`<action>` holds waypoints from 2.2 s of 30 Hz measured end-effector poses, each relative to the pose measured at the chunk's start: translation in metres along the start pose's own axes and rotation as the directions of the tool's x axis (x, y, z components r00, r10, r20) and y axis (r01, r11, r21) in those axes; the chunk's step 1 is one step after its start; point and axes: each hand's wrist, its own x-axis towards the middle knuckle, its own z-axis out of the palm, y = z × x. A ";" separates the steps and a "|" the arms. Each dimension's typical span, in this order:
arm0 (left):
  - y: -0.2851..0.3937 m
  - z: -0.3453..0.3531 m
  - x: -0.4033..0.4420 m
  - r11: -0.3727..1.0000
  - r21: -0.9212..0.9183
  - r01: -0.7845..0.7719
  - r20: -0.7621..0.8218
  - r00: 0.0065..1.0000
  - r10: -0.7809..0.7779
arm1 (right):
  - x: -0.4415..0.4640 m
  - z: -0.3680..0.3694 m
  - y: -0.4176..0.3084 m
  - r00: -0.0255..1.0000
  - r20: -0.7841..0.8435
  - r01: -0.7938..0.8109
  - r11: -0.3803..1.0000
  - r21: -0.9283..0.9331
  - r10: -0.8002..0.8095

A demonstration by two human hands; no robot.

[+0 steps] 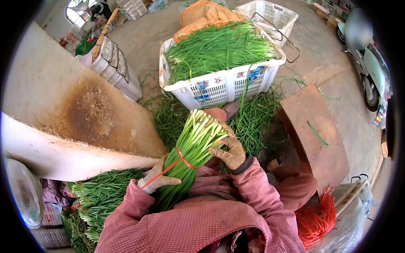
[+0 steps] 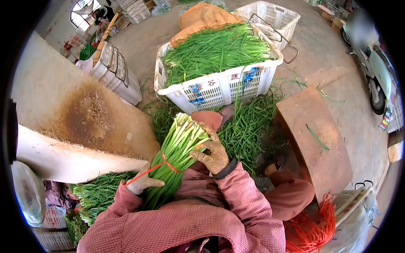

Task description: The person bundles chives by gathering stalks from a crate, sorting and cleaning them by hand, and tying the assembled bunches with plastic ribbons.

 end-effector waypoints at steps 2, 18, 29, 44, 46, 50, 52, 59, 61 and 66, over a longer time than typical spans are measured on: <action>0.003 -0.001 0.001 0.999 -0.036 0.017 0.022 1.000 -0.017 | -0.001 0.001 -0.007 0.998 -0.011 -0.065 0.994 0.086 0.066; 0.000 0.024 -0.008 0.918 0.394 -0.041 -0.258 0.954 0.154 | 0.005 -0.043 -0.014 0.977 0.148 0.214 0.629 -0.748 -0.156; 0.017 0.050 -0.010 0.823 0.566 -0.049 -0.348 0.890 0.293 | 0.002 -0.029 -0.006 0.987 -0.139 -0.124 0.927 -0.353 0.079; 0.018 0.061 -0.011 0.703 0.711 0.016 -0.339 0.884 0.322 | 0.013 -0.046 -0.010 0.994 0.064 0.110 0.729 -0.676 -0.091; 0.021 0.064 -0.015 0.708 0.704 0.055 -0.358 0.888 0.287 | 0.007 -0.088 0.037 0.889 -0.370 -0.457 0.516 -0.724 0.269; 0.023 0.066 -0.021 0.682 0.728 0.070 -0.346 0.897 0.277 | 0.037 -0.064 -0.049 0.953 -0.033 0.030 0.204 -0.978 -0.300; 0.030 0.069 -0.016 0.641 0.766 0.040 -0.330 0.881 0.339 | 0.049 -0.005 -0.085 0.946 0.300 0.320 0.231 -0.919 -0.121; 0.020 0.069 -0.046 0.667 0.731 0.143 -0.339 0.925 0.174 | 0.013 0.005 0.013 0.929 0.266 0.107 0.499 -0.860 0.259; 0.017 0.065 -0.067 0.613 0.759 0.218 -0.373 0.918 0.136 | 0.007 0.025 0.001 0.917 0.302 0.069 0.643 -0.763 0.260; -0.010 0.065 -0.095 0.870 0.471 0.143 -0.497 0.858 0.128 | -0.006 0.068 0.003 0.829 0.465 0.043 0.793 -0.607 0.311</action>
